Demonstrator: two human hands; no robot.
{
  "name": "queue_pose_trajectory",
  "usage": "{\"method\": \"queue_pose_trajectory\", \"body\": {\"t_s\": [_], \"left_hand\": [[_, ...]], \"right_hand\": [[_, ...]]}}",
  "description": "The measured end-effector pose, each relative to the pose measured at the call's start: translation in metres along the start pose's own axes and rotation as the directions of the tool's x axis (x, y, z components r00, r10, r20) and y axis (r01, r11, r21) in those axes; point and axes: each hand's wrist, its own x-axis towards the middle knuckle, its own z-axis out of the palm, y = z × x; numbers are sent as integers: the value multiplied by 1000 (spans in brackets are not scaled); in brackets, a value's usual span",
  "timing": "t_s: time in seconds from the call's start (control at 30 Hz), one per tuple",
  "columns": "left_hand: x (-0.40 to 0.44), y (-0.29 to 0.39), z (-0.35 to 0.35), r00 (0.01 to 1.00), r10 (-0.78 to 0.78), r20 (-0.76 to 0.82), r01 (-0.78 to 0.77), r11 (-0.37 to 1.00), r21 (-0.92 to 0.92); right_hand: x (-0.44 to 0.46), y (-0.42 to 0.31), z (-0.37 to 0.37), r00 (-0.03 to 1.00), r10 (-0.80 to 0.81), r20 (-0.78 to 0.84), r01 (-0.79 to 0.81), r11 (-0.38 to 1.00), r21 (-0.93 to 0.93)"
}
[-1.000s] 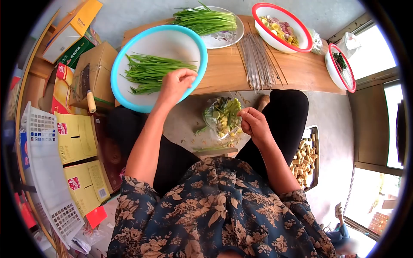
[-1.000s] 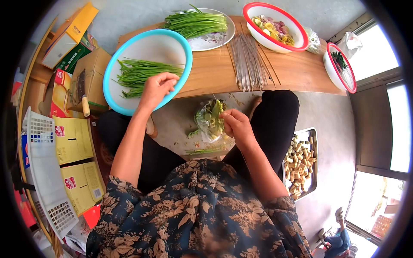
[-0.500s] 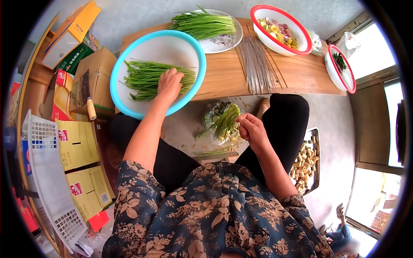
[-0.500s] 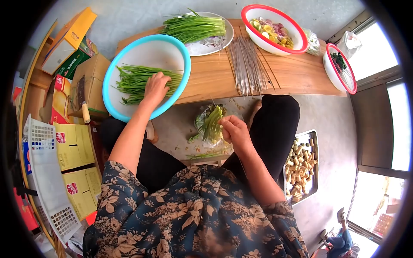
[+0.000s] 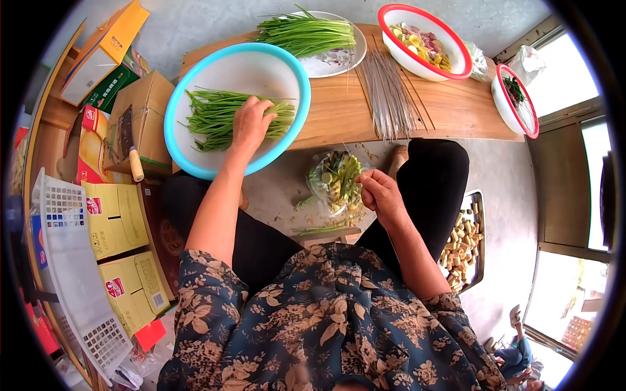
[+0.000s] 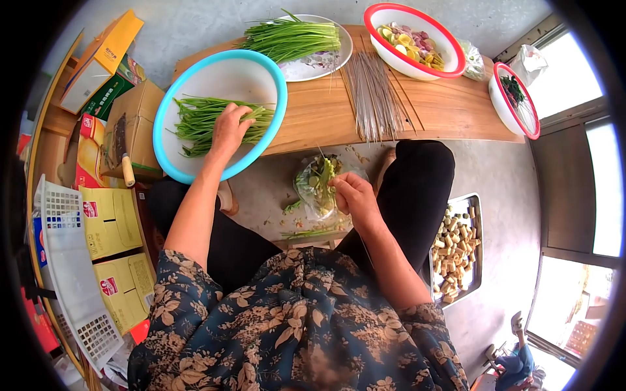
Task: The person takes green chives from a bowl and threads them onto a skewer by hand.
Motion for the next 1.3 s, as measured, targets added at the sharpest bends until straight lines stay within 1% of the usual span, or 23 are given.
{"method": "queue_pose_trajectory", "body": {"t_s": [0.07, 0.1, 0.17, 0.2, 0.27, 0.3, 0.37, 0.4, 0.47, 0.5, 0.57, 0.63, 0.7, 0.73, 0.8, 0.83, 0.9, 0.97, 1.03, 1.1, 1.13, 1.2, 1.3], "left_hand": [[0, 1, -4, 994, -66, 82, 69, 997, -36], [0, -1, -3, 994, -65, 82, 69, 997, -37], [0, -5, 1, 1000, 32, 0, -32, 998, -51], [1, -3, 1, 999, 33, 1, -33, 998, -52], [2, 1, 0, 994, 42, -101, -36, 997, 63], [4, 1, -1, 994, 42, -101, -36, 997, 63], [9, 0, -5, 956, 49, -289, -59, 998, -25], [11, 2, -12, 956, 49, -289, -58, 998, -23], [18, 11, -36, 906, -87, -414, 50, 994, -100], [21, 17, -50, 906, -87, -414, 52, 994, -96], [29, 31, -81, 797, -284, -533, 7, 886, -463], [37, 41, -113, 713, -256, -653, -105, 882, -460], [42, 46, -145, 687, -282, -670, -270, 757, -595], [42, 59, -163, 686, -281, -671, -270, 758, -594], [28, 92, -190, 771, -399, -496, -330, 416, -847], [19, 102, -191, 770, -399, -497, -330, 418, -847], [5, 125, -186, 937, -303, -172, -122, 176, -977], [-11, 136, -149, 969, -223, 104, 116, 43, -992], [-24, 139, -109, 945, -129, 301, 305, 14, -952], [-37, 133, -68, 886, -125, 447, 437, -100, -894], [-43, 128, -52, 886, -118, 448, 438, -106, -893], [-52, 126, -34, 839, -138, 527, 497, -202, -844], [-55, 129, -33, 821, -158, 549, 527, -160, -835]], "right_hand": [[0, 1, -1, 1000, 2, 6, -2, 1000, -9], [0, 2, -1, 1000, 4, 12, -4, 1000, -17], [0, 2, -2, 1000, 4, 10, -4, 1000, -19], [0, 2, -2, 1000, 6, 10, -5, 1000, -21], [0, 2, -2, 1000, 6, 5, -6, 1000, -18], [0, 3, -2, 1000, 7, 1, -7, 1000, -14], [0, 4, -2, 1000, 6, -1, -6, 1000, -15], [1, 4, -2, 1000, 5, -2, -5, 1000, -15], [1, 4, -2, 1000, 3, 3, -3, 1000, -22], [1, 3, -1, 1000, 3, 7, -2, 999, -32], [2, 3, 2, 1000, 7, 13, -7, 1000, -30], [2, 3, 4, 1000, 12, 20, -11, 999, -30], [3, 2, 6, 1000, 21, 19, -20, 999, -39], [3, 2, 6, 1000, 22, 21, -21, 999, -39], [2, 1, 6, 999, 24, 28, -23, 999, -34], [1, 1, 6, 999, 24, 29, -23, 999, -33], [-2, -2, 6, 999, 10, 34, -9, 999, -32], [-6, -4, 8, 999, 9, 37, -8, 1000, -21], [-12, -10, 9, 999, 7, 34, -7, 1000, -14], [-18, -18, 12, 999, -18, 45, 19, 1000, -16], [-21, -22, 13, 999, -19, 37, 20, 1000, -20], [-27, -28, 17, 998, -37, 54, 39, 999, -29], [-36, -38, 27, 997, -53, 63, 56, 997, -44]]}}
